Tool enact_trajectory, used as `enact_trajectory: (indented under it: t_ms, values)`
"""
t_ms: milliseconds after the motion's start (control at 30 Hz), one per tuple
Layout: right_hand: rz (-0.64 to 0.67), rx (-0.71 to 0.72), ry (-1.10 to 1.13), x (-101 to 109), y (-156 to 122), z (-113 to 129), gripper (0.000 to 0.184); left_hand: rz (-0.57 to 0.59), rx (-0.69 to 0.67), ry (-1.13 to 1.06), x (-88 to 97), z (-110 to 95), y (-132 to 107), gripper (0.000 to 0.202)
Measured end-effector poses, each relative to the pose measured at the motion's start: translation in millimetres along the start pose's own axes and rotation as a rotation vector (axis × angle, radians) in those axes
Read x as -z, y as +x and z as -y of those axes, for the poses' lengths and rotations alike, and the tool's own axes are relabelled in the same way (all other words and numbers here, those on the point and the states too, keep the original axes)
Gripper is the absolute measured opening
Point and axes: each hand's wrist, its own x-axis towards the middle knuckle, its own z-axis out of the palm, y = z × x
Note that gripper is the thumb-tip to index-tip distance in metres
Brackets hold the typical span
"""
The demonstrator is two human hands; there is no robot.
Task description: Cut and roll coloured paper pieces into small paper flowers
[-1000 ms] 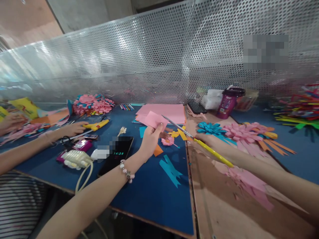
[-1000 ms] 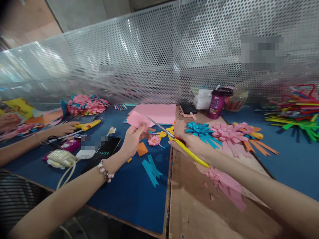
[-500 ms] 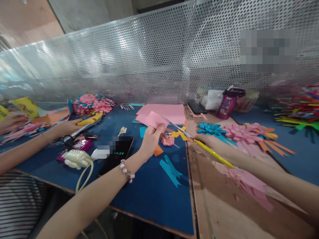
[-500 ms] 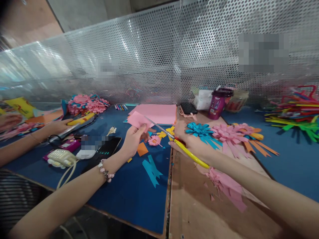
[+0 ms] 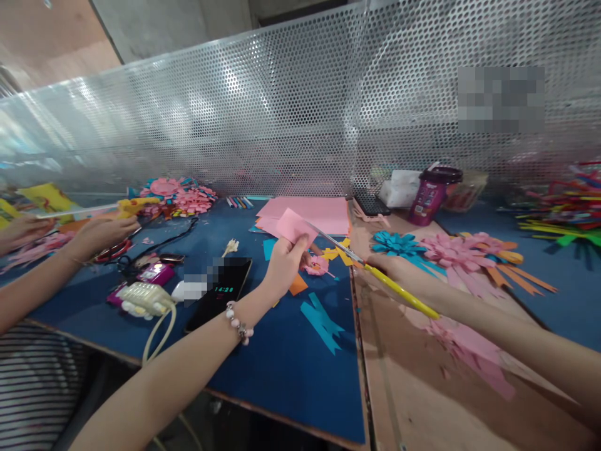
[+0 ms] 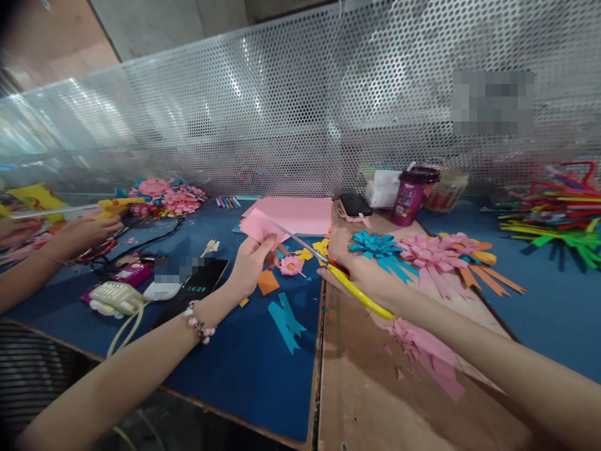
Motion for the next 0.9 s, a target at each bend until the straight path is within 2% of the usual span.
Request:
enact_trajectory:
  t_ms: [233,467,900]
  values:
    - [0.072,-0.101,0.015,-1.8,-0.7,3.5,0.044,0.007,-0.006,-0.012,0.6,1.9,-0.2,0.029]
    - [-0.001,-0.055,-0.03,-6.5,-2.5,3.2,0.043,0.004,0.007,-0.03,-1.0,1.5,0.0,0.027]
    - [0.026,-0.059,-0.024,-6.9,-1.5,2.7,0.039,0.012,0.014,0.005,0.4,5.7,1.3,0.029]
